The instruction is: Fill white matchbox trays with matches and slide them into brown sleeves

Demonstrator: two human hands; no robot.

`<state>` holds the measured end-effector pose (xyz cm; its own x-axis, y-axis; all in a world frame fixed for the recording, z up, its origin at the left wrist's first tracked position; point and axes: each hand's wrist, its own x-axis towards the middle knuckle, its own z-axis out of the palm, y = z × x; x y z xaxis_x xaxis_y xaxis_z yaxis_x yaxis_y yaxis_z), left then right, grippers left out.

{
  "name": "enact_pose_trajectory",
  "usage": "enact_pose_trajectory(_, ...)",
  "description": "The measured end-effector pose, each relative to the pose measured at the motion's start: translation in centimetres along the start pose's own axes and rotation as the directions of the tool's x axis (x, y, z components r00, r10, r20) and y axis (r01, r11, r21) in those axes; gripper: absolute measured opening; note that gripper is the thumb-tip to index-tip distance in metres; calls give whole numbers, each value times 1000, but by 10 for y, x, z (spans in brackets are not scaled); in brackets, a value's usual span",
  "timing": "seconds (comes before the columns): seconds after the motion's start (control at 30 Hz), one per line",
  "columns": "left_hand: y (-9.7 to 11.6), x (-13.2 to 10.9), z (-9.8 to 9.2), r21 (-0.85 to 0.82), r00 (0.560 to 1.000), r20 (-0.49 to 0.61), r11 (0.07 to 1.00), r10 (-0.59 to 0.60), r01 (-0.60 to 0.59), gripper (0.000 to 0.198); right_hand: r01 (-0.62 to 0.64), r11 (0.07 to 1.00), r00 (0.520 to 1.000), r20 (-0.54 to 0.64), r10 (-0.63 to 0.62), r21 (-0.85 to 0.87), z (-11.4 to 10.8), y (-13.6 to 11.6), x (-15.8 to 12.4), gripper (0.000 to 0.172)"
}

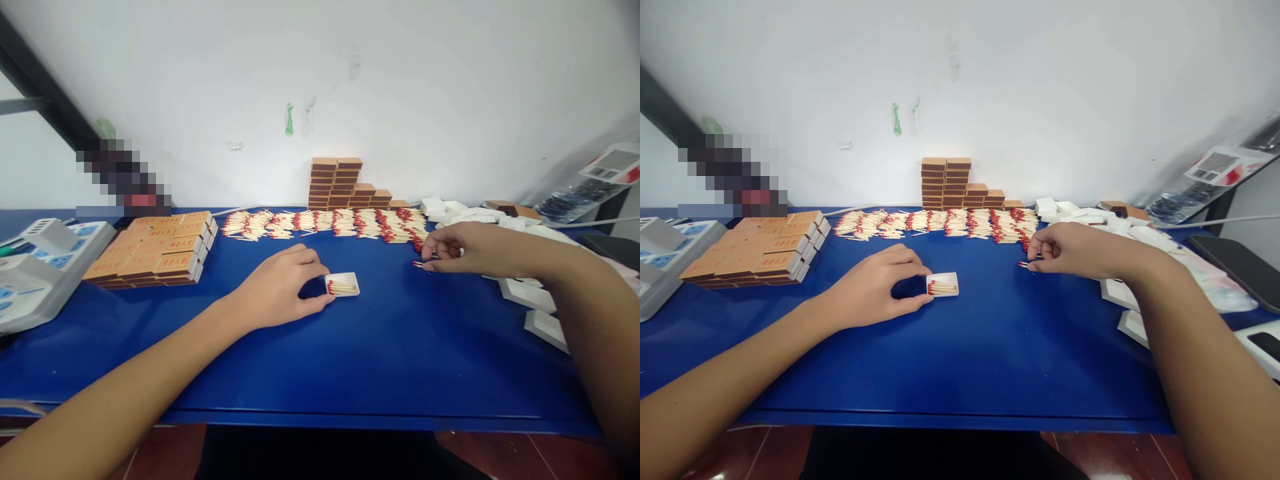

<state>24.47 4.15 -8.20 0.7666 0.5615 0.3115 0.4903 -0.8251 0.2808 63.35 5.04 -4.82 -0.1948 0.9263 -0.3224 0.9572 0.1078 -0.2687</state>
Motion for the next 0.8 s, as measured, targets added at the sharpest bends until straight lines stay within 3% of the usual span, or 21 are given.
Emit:
enact_pose_trajectory(0.1, 0, 0, 0, 1, 1000, 5, 1000, 1, -1, 28, 39, 999, 999, 17, -39, 4, -1, 1, 1, 49)
enact_pose_trajectory(0.3, 0, 1, 1, -6, 1000, -4, 1000, 11, -11, 29, 82, 996, 997, -6, -82, -27, 3, -10, 1, 36)
enact_pose_trajectory(0.4, 1, 2, 3, -1, 1000, -17, 1000, 20, -20, 29, 218, 975, 974, -76, -214, 51, 11, -37, 0, 40)
enact_pose_trajectory(0.57, 7, 6, 6, -20, 998, -38, 999, 40, -41, 26, 467, 879, 864, -265, -429, 100, 36, -97, -5, 31)
enact_pose_trajectory(0.67, 8, 7, 6, -23, 998, -41, 999, 49, -50, 24, 509, 859, 831, -291, -474, 55, 51, -117, -5, 23)
enact_pose_trajectory(0.8, 8, 8, 6, -23, 999, -31, 999, 43, -44, 23, 494, 869, 833, -297, -466, 22, 59, -122, -3, 20)
